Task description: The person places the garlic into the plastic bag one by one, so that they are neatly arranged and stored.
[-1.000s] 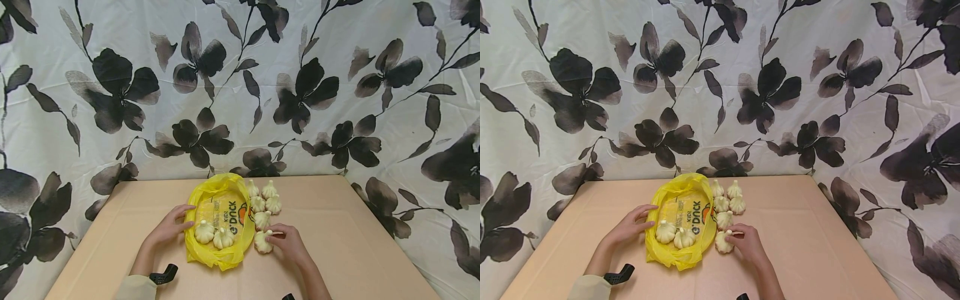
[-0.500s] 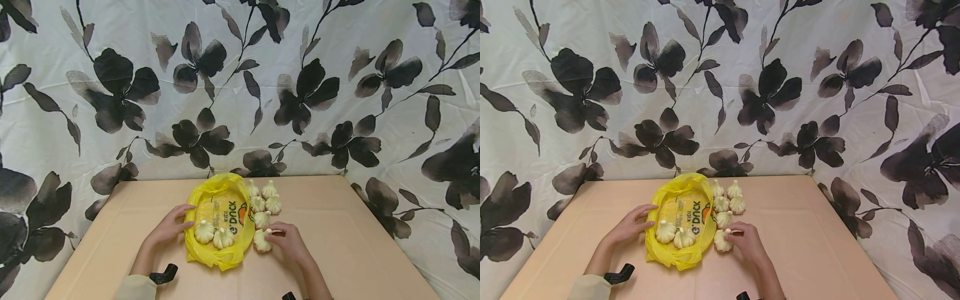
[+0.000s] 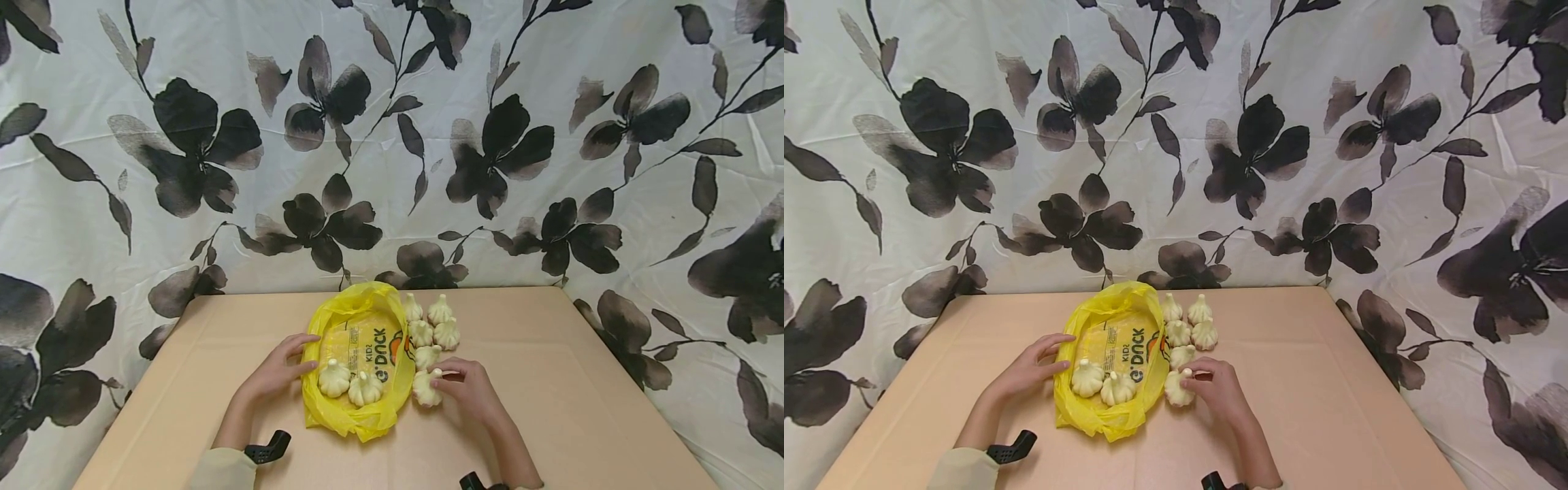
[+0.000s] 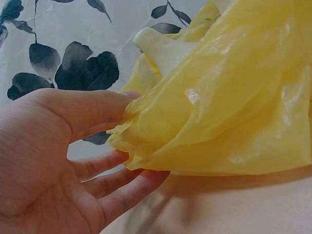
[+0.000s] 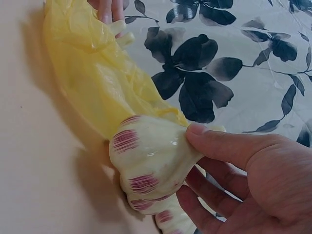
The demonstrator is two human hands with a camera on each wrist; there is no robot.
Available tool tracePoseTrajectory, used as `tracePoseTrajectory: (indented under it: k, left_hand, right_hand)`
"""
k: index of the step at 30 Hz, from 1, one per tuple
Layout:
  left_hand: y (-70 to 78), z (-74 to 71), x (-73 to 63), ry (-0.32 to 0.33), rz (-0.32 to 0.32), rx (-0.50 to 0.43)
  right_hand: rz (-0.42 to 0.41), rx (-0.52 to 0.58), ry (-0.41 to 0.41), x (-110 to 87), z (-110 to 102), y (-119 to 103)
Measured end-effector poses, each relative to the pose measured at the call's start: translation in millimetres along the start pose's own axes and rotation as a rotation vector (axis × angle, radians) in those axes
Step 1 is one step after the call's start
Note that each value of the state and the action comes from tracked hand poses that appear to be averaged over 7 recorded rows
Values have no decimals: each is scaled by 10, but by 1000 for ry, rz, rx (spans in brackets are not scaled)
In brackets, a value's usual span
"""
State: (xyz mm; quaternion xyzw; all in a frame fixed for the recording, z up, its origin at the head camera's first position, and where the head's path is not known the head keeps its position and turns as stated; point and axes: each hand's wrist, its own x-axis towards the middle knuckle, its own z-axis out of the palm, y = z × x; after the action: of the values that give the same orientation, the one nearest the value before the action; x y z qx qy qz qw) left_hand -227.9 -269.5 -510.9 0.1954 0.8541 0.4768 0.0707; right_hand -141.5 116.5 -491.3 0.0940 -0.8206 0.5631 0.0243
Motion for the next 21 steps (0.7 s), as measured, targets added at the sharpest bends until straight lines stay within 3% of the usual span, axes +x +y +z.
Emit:
tracePoseTrajectory:
  k: [21]
  left_hand:
    - [7,0,2,-4,-16,1]
  right_hand:
    - [-34,-24,13,102,8,-183]
